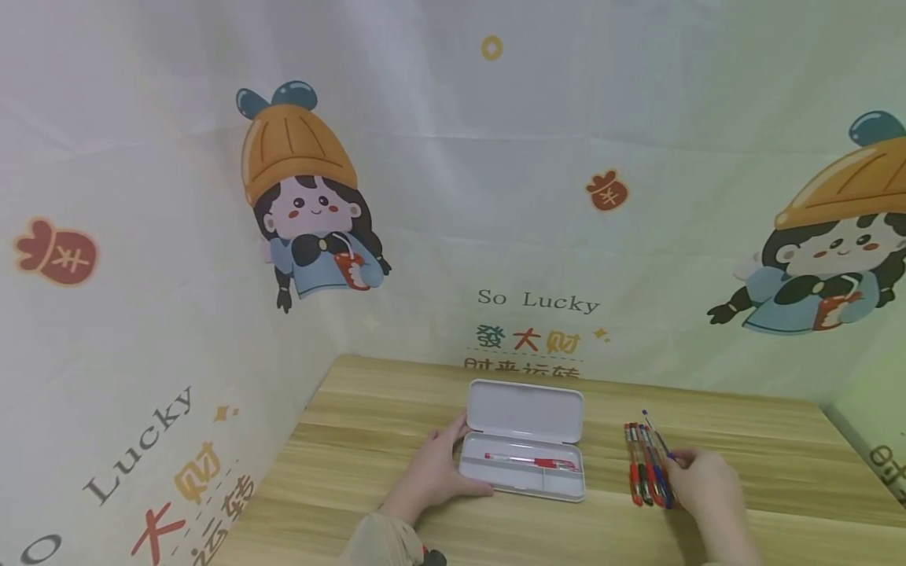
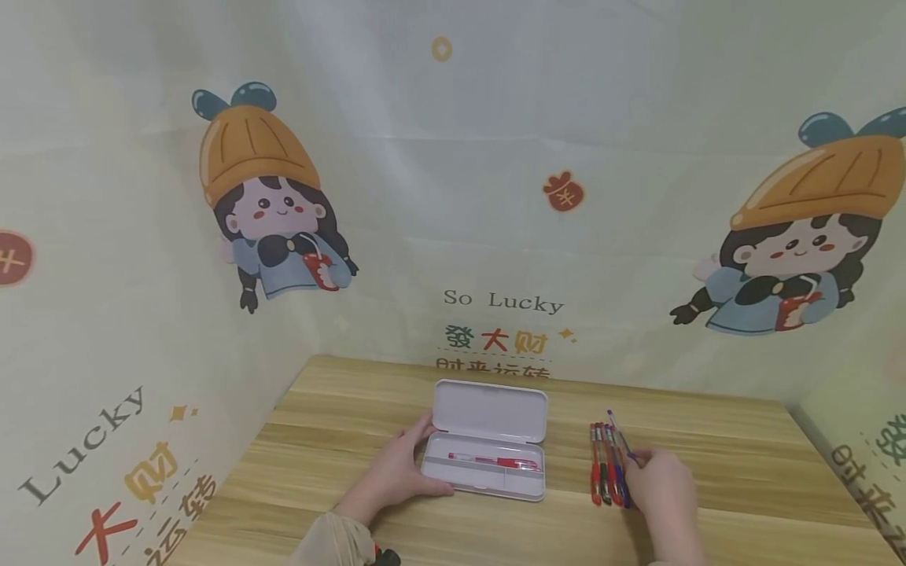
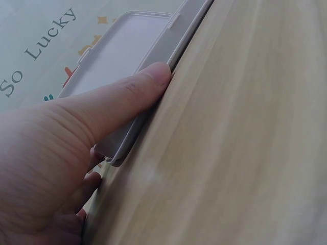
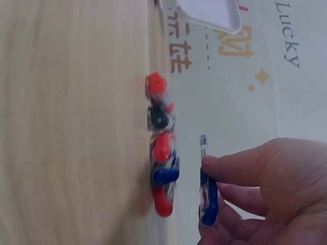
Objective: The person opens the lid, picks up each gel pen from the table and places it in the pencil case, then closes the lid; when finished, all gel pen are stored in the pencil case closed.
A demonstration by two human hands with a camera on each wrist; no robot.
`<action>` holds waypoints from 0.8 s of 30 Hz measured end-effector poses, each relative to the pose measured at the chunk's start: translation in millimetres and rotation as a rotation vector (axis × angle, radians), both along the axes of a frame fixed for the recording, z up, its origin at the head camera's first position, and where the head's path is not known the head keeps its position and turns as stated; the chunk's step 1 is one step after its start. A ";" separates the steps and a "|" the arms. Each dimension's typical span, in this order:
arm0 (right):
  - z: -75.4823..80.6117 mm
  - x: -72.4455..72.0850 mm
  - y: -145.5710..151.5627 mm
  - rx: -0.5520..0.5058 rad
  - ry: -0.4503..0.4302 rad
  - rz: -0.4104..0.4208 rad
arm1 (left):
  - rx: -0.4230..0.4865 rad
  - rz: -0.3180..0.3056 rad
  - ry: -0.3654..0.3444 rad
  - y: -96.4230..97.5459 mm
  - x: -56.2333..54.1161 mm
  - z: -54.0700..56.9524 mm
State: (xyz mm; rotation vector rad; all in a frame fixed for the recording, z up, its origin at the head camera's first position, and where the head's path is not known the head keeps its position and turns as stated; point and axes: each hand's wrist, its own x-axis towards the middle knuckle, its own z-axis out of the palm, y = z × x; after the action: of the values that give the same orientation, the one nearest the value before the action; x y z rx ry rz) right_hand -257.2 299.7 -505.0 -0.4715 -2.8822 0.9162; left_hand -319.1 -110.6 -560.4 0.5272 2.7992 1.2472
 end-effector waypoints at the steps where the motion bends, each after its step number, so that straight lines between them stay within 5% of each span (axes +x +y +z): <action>1: 0.6 -0.6 -1.7 0.005 0.013 0.005 | 0.001 -0.001 0.003 -0.1 0.0 -0.3; 24: 8.7 -6.2 -67.3 0.036 0.332 0.265 | 0.008 -0.010 0.031 1.1 0.0 0.8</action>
State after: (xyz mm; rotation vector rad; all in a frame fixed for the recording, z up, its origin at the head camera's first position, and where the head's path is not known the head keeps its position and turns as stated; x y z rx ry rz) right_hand -263.3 232.4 -496.3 0.0657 -2.6847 0.8762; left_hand -319.0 -109.5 -559.6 0.5651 2.8137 1.2599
